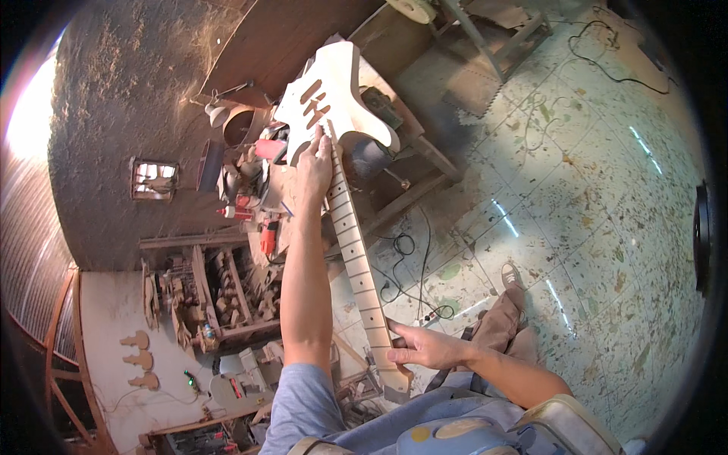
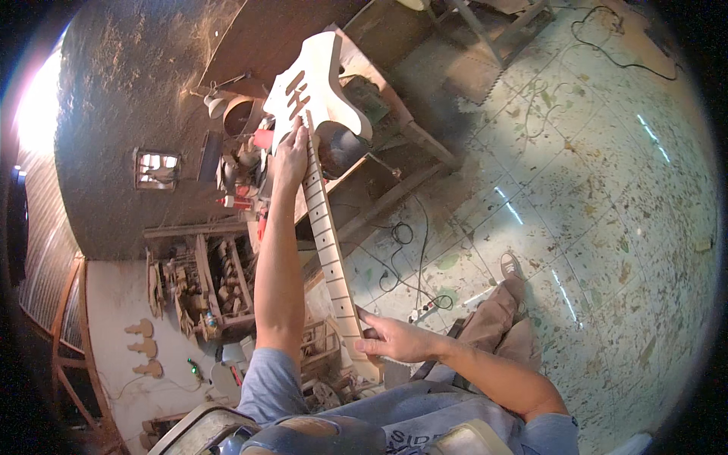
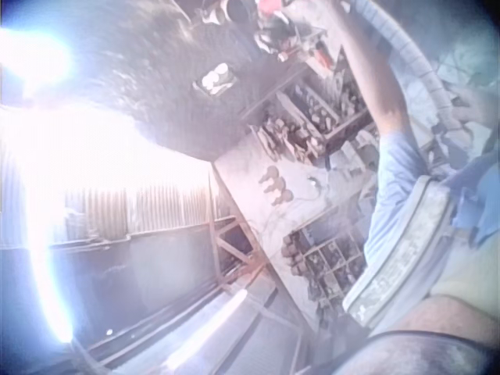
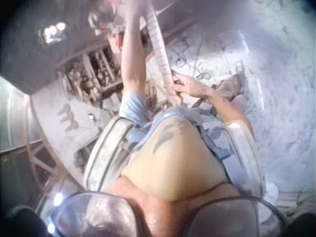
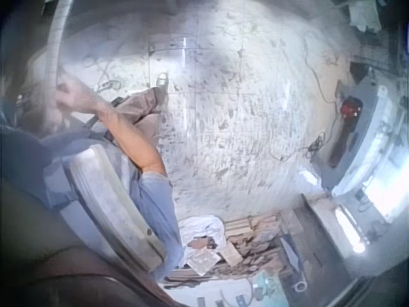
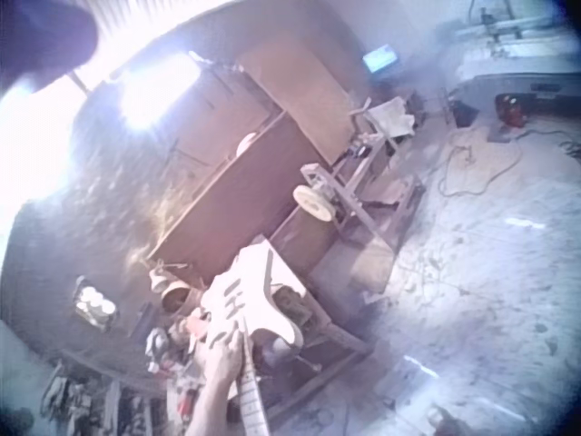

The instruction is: The person uses a handheld router to cut grooves into a wooden guitar body and the fretboard, following the contours of the wood.

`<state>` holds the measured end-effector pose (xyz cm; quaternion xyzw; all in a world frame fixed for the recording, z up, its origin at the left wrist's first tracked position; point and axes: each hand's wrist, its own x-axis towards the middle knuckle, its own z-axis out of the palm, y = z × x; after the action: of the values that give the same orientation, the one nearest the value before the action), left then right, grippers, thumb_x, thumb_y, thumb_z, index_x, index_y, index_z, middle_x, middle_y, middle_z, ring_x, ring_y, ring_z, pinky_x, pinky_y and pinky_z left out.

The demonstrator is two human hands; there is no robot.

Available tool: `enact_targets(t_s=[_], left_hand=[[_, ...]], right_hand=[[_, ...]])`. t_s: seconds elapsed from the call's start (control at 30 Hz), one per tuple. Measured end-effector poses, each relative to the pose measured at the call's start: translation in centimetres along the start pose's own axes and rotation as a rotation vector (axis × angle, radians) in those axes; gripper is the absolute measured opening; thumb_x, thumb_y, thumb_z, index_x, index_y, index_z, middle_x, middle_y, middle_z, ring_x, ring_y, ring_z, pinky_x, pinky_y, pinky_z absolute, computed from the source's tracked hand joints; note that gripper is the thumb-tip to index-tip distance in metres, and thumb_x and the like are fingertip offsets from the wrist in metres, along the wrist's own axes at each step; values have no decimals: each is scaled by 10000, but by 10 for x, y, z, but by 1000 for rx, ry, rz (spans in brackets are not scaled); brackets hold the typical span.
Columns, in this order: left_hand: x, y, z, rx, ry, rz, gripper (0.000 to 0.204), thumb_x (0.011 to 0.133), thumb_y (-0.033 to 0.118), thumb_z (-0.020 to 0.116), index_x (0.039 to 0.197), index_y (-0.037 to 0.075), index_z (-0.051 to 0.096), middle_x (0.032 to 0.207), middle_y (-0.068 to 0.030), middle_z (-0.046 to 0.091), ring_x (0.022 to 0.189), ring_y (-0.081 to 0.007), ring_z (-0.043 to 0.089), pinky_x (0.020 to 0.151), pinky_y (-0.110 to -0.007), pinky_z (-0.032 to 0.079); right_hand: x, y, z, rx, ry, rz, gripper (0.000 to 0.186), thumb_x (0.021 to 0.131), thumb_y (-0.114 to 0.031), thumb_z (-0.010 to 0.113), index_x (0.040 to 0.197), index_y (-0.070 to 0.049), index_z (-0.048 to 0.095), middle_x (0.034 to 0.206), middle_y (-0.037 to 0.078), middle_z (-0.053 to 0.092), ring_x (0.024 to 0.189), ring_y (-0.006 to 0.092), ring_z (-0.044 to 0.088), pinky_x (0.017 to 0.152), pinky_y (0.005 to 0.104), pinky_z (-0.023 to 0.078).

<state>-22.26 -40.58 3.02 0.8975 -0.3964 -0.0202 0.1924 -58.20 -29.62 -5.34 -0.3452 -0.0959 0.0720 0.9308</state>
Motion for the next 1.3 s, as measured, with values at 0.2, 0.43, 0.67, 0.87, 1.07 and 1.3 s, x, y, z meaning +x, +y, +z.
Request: enact_targets(t_s=[0.2,0.43,0.67,0.87,1.07,1.3], left_hand=[[1,18,0,64,-54,-69,559,1125,391,410,1575,63,456,1498,-218,584,1383,-340,574,1143,-397,419],[-5,36,0,152,-50,-114,570,1131,455,341,1612,160,419,1292,-311,674,1226,-466,645,1039,-501,490],[-3,59,-2,142,-115,-384,596,1131,491,339,1634,173,380,1411,-264,634,1338,-396,602,1139,-428,427],[-3,54,-5,295,-122,-389,605,1135,484,332,1642,154,363,1555,-237,513,1526,-408,368,1236,-461,305],[4,76,-4,329,-154,-487,618,1137,481,329,1655,144,338,1421,-244,583,1342,-377,549,1149,-452,406],[6,78,-8,374,-171,-522,681,1109,569,358,1663,175,327,1388,-190,618,1290,-306,584,1127,-447,427]], right_hand=[[12,-4,-19,-23,-110,-15,739,1076,-368,619,1609,4,270,1370,163,619,1156,239,623,1009,376,506],[15,-16,-42,-239,-222,111,715,1028,-465,635,1502,32,437,1291,273,680,1181,374,671,1028,407,508],[-18,-59,-125,-348,-249,179,698,1001,-495,638,1505,-26,527,1185,224,744,1161,383,681,1011,420,517],[-43,-63,-206,-364,-134,306,590,994,-455,666,1416,-45,628,1109,211,763,1036,360,727,924,420,550],[-45,-54,-237,-274,-83,437,555,995,-419,675,1407,-48,636,1062,200,772,1006,340,740,906,409,557],[-57,-45,-255,-270,-100,511,568,982,-435,677,1401,-54,641,1120,197,771,1033,345,738,935,411,554]])
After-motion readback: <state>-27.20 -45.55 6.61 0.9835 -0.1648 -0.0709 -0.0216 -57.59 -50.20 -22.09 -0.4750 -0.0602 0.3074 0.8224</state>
